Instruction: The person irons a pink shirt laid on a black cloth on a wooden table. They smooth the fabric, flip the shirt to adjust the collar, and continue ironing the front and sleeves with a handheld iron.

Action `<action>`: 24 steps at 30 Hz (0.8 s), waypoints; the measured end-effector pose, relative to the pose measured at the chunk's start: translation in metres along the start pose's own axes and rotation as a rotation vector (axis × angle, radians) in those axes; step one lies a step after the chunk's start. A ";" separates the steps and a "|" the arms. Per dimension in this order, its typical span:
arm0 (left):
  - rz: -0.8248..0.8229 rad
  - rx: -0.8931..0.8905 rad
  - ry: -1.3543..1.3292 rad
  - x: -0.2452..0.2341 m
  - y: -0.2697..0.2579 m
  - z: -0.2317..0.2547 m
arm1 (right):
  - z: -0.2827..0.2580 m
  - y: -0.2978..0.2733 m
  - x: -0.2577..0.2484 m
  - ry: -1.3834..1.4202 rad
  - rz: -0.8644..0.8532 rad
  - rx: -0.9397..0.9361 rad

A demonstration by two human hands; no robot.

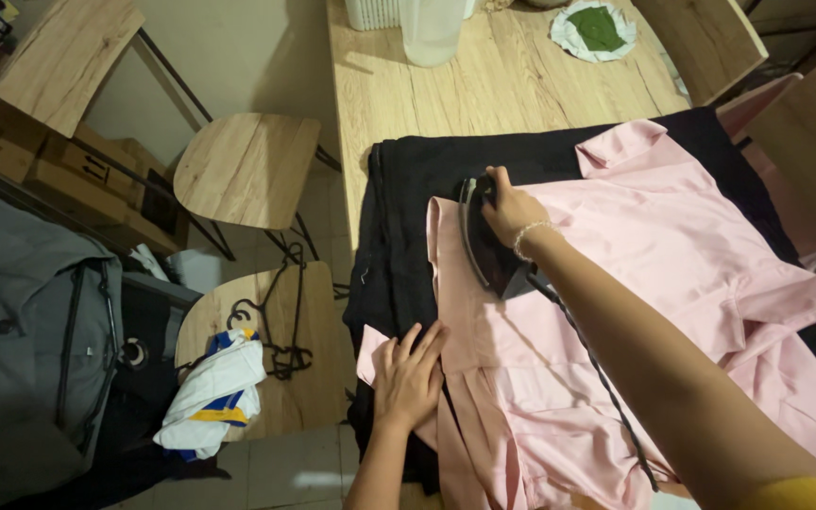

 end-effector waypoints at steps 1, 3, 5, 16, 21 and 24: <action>-0.006 -0.001 0.002 -0.001 0.001 0.000 | 0.004 -0.003 0.002 -0.008 -0.016 0.014; -0.019 -0.006 0.004 -0.002 -0.001 0.000 | 0.012 -0.017 0.008 -0.027 -0.051 0.043; -0.020 -0.003 0.012 -0.002 -0.001 0.000 | 0.015 -0.042 0.007 0.046 0.041 -0.119; -0.006 0.016 0.012 -0.002 -0.002 0.000 | -0.001 -0.195 -0.030 -0.035 -0.144 0.064; -0.002 0.013 -0.007 0.002 -0.002 -0.002 | 0.002 -0.189 -0.025 -0.013 -0.092 0.054; -0.010 0.004 -0.027 0.003 -0.002 -0.002 | 0.003 -0.173 -0.021 -0.023 -0.088 0.089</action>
Point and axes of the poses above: each hand's wrist, its own y-axis towards the middle knuckle, its own x-axis out of the palm, z = x × y, the point moved 3 cm from there along y, towards the middle knuckle, and after that the axes turned 5 degrees about x, right-handed, at the moved point
